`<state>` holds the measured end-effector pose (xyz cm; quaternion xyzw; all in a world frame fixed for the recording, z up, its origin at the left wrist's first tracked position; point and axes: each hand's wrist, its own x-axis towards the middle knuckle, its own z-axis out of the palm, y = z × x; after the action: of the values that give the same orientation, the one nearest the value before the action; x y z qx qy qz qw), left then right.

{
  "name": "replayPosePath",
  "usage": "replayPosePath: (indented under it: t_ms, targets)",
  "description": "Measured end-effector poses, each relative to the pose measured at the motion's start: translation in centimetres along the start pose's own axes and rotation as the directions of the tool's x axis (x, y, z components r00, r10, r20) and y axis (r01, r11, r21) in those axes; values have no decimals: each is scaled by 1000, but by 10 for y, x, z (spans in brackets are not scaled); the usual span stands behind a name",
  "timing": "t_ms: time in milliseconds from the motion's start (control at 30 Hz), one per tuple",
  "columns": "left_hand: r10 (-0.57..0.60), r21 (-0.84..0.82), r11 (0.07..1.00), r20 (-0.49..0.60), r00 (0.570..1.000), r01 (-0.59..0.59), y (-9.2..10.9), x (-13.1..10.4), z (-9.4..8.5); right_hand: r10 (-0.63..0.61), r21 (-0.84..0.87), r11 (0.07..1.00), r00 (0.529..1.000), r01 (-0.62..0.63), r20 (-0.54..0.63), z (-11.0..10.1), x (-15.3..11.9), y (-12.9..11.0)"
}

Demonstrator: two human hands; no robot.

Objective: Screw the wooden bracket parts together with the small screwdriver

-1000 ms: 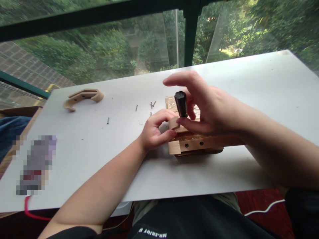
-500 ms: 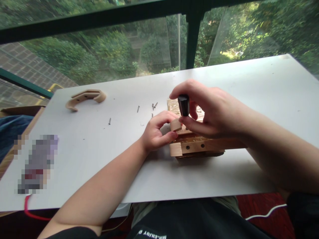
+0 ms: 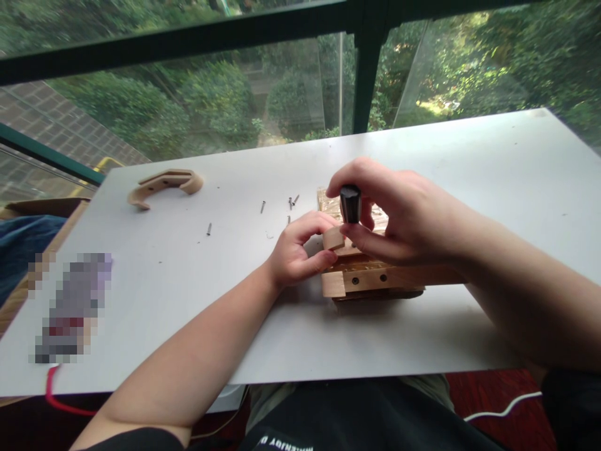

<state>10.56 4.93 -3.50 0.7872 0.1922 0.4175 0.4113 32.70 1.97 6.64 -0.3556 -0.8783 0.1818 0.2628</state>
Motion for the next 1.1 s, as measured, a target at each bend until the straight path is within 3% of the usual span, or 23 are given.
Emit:
replayPosePath:
  t_ms: [533, 733, 1100]
  targets:
    - [-4, -26, 1000, 41, 999, 6, -1, 2, -2, -130, 54, 989, 986, 136, -102, 4, 0, 7]
    - [16, -38, 999, 25, 1000, -15, 0, 3, -1, -92, 29, 995, 994, 94, -65, -3, 0, 3]
    - [25, -33, 999, 39, 999, -24, -2, 2, -1, -118, -41, 993, 984, 113, -133, -4, 2, 5]
